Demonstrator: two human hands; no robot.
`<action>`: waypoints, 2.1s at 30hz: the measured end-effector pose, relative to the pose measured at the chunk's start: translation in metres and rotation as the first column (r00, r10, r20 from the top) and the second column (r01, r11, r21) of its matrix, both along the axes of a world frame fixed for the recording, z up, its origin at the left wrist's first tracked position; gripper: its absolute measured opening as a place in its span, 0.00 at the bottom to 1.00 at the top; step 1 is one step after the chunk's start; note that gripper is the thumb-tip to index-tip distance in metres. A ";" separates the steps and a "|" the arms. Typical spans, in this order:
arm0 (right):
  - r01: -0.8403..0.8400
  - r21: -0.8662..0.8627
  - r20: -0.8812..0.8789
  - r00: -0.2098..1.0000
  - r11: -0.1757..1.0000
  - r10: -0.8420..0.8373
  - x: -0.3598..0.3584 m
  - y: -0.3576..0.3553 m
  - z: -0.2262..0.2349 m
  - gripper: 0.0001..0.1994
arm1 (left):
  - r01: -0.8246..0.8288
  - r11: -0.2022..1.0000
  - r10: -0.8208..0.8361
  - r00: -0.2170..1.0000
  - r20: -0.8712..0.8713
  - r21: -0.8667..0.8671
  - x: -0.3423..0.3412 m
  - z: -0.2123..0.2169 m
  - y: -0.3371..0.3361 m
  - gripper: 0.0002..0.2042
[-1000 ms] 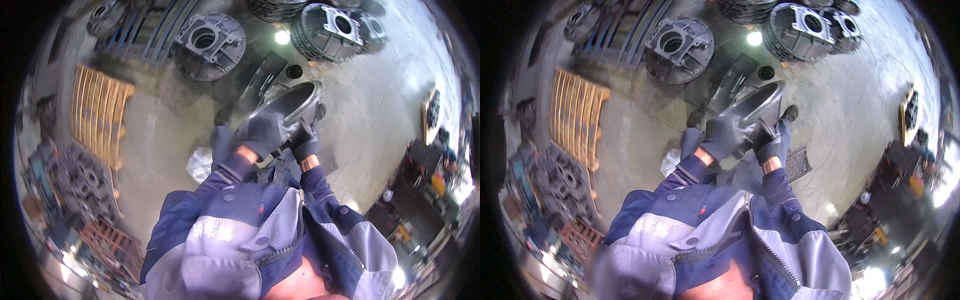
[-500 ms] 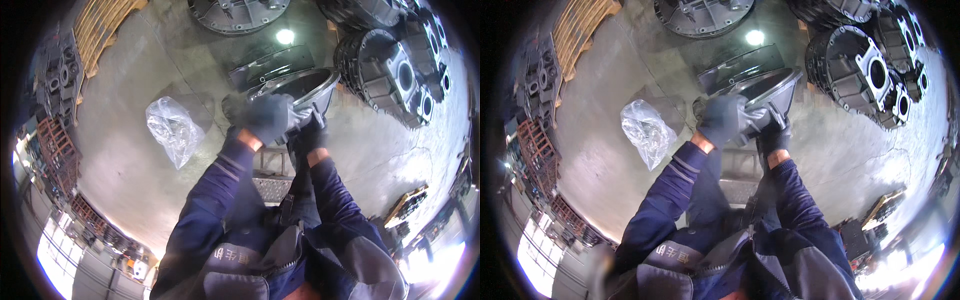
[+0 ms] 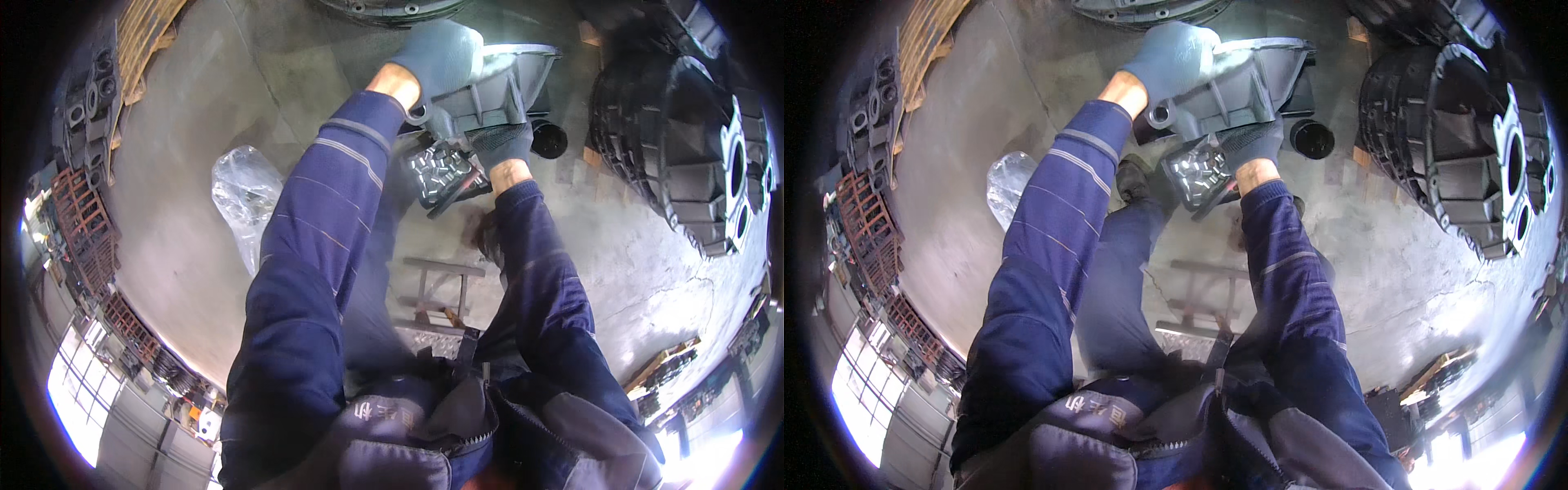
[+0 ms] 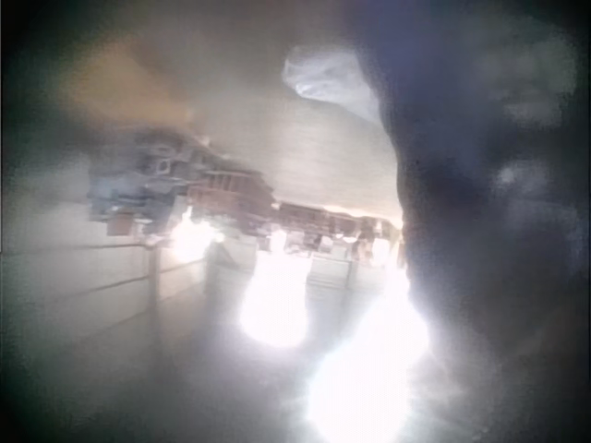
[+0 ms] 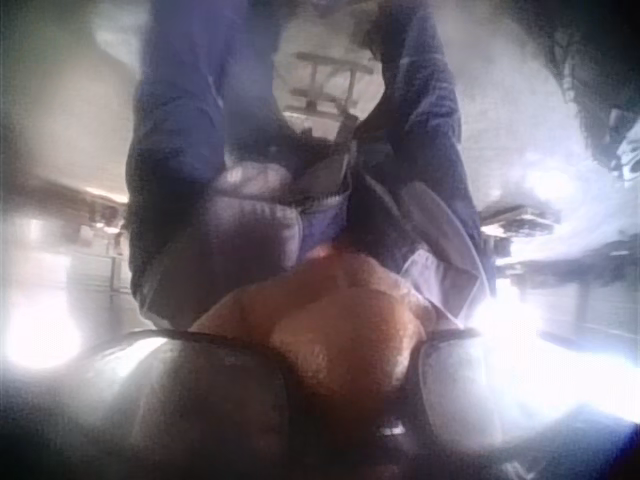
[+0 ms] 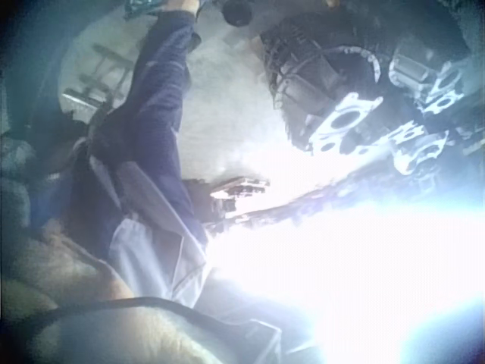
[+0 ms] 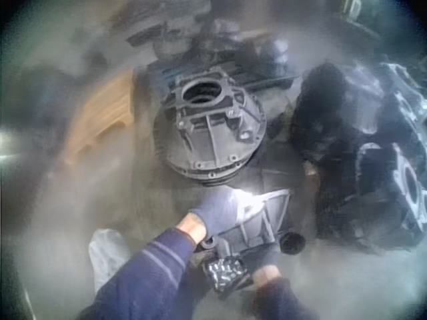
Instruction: The person inserts a brass bushing into a metal housing and taps it into place with a hammer. They then pick up the assembled unit and place it on a stack of similar housings. The process is repeated for a second unit.
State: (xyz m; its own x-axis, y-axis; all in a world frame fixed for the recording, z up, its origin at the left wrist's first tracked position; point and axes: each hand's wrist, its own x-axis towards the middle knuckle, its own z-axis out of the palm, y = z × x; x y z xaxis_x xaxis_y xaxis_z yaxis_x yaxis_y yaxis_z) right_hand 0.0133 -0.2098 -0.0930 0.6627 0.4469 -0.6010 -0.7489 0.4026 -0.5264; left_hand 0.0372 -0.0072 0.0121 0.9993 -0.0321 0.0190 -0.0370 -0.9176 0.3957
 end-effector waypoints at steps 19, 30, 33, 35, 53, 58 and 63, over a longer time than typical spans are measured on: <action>-0.076 0.082 -0.268 0.959 0.994 0.095 -0.019 -0.042 -0.025 0.30 | -0.275 0.923 0.289 0.957 0.010 -0.268 -0.055 -0.006 0.001 0.28; -0.130 0.011 -0.075 0.989 0.991 0.131 -0.032 -0.066 0.018 0.28 | -0.543 0.499 0.608 0.774 -0.173 -0.675 -0.119 -0.062 0.011 0.34; -0.080 0.093 -0.096 0.991 0.992 0.089 -0.033 -0.048 0.012 0.31 | -0.608 0.440 0.694 0.697 -0.180 -0.661 -0.112 -0.090 0.028 0.36; -0.080 0.089 -0.075 0.993 0.993 0.087 -0.033 -0.036 0.008 0.32 | -0.625 0.424 0.803 0.594 -0.047 -0.655 -0.099 -0.114 0.037 0.35; -0.455 0.203 0.417 0.841 0.867 0.344 -0.031 -0.042 -0.055 0.23 | -0.608 0.712 0.690 0.700 0.187 -0.352 -0.081 -0.123 0.062 0.26; -0.280 -0.788 0.326 0.566 0.549 0.757 -0.041 -0.086 -0.099 0.22 | -0.629 0.711 0.698 0.684 0.211 -0.313 -0.070 -0.127 0.066 0.29; -0.111 -0.992 0.023 0.332 0.063 0.943 -0.065 -0.111 -0.141 0.20 | -0.570 0.797 0.604 0.738 0.302 -0.201 -0.065 -0.129 0.078 0.29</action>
